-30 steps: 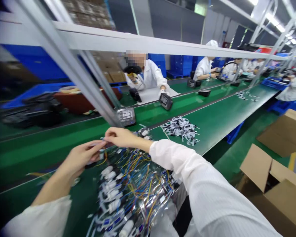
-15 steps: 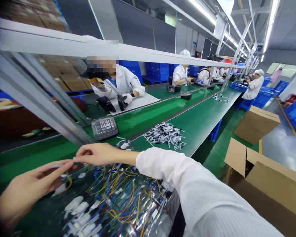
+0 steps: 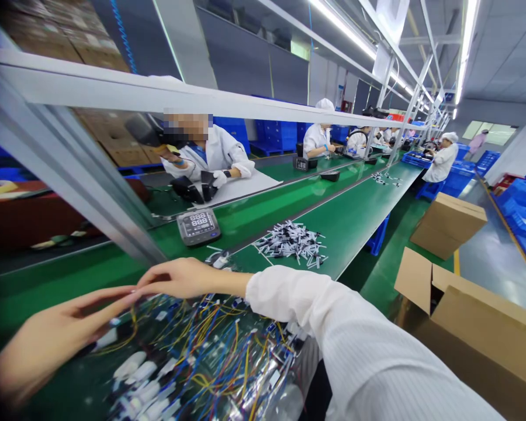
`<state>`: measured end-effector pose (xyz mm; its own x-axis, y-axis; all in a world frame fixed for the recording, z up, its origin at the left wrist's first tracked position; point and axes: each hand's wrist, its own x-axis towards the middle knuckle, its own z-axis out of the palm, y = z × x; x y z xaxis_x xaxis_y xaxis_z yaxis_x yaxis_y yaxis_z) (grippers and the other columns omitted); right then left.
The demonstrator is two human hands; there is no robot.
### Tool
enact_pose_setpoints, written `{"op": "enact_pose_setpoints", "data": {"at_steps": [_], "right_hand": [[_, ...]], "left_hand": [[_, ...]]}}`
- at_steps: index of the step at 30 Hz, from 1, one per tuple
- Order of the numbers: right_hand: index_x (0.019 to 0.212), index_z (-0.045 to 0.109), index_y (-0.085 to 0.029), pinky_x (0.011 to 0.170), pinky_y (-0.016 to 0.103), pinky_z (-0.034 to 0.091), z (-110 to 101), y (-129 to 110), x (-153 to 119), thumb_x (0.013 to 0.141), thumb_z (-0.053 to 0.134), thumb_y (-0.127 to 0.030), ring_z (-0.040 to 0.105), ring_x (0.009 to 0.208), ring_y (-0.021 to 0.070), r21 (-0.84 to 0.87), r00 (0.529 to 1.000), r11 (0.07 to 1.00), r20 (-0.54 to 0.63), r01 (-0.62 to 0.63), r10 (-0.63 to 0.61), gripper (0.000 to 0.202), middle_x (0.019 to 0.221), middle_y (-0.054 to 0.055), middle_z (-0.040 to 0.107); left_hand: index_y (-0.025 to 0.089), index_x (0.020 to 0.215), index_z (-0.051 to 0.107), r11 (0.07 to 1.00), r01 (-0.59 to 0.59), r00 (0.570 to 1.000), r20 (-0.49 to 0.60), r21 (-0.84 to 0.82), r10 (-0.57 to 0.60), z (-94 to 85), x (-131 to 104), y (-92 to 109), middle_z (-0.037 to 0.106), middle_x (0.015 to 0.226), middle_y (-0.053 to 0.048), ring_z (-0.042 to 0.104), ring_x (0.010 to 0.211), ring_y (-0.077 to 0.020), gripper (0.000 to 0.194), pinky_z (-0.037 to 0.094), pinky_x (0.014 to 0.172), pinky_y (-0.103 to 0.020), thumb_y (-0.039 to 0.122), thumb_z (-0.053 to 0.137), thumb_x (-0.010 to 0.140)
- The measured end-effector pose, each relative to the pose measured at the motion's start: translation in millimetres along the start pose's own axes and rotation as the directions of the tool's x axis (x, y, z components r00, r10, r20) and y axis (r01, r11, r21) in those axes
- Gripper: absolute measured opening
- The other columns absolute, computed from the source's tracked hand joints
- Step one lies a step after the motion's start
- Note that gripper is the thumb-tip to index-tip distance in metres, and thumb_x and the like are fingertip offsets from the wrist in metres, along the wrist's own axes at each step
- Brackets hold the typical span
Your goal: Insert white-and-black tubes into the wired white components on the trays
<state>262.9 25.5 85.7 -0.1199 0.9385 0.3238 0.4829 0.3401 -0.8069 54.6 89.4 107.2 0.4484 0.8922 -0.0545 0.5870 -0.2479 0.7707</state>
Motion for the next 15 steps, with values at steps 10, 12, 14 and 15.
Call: {"op": "enact_pose_setpoints", "data": {"at_steps": [10, 12, 14, 15], "right_hand": [[0.103, 0.068, -0.022, 0.071, 0.022, 0.043, -14, -3, -17, 0.101, 0.06, -0.032, 0.067, 0.086, 0.0156, -0.36, 0.996, 0.932, 0.06, -0.038, 0.064, 0.013, 0.098, 0.0, 0.074], [0.102, 0.067, -0.023, 0.072, 0.023, 0.044, -18, 2, -21, 0.102, 0.057, -0.033, 0.068, 0.09, 0.0176, -0.378, 0.991, 0.919, 0.031, -0.108, 0.13, 0.014, 0.101, 0.001, 0.075], [0.099, 0.065, -0.023, 0.073, 0.024, 0.046, -20, 9, -24, 0.101, 0.058, -0.034, 0.069, 0.093, 0.0185, -0.336, 0.976, 0.917, -0.053, -0.217, 0.211, 0.013, 0.101, 0.002, 0.074], [0.097, 0.064, -0.023, 0.073, 0.023, 0.047, -20, 12, -25, 0.101, 0.059, -0.032, 0.07, 0.092, 0.0178, -0.281, 0.962, 0.92, -0.101, -0.273, 0.255, 0.012, 0.099, 0.001, 0.074]], "left_hand": [[0.019, 0.102, 0.067, 0.932, 0.055, 0.998, 0.004, -0.358, -0.057, 11.3, 2, 4, 0.056, 0.058, 0.006, 0.043, 0.05, -0.0111, 0.069, 0.03, 0.048, -0.021, 0.062, 0.086, 0.051], [0.018, 0.098, 0.066, 0.9, 0.039, 0.991, -0.101, -0.433, -0.092, 7.7, 1, 7, 0.06, 0.064, 0.005, 0.045, 0.05, -0.0101, 0.064, 0.033, 0.047, -0.021, 0.055, 0.085, 0.048], [0.018, 0.096, 0.067, 0.894, -0.008, 0.969, -0.224, -0.448, -0.103, 3.6, 0, 11, 0.062, 0.068, 0.004, 0.048, 0.05, -0.0102, 0.059, 0.036, 0.046, -0.021, 0.05, 0.082, 0.05], [0.018, 0.096, 0.066, 0.894, -0.045, 0.949, -0.299, -0.445, -0.101, 1.5, -1, 12, 0.063, 0.071, 0.003, 0.049, 0.051, -0.0103, 0.056, 0.037, 0.046, -0.021, 0.049, 0.08, 0.052]]}}
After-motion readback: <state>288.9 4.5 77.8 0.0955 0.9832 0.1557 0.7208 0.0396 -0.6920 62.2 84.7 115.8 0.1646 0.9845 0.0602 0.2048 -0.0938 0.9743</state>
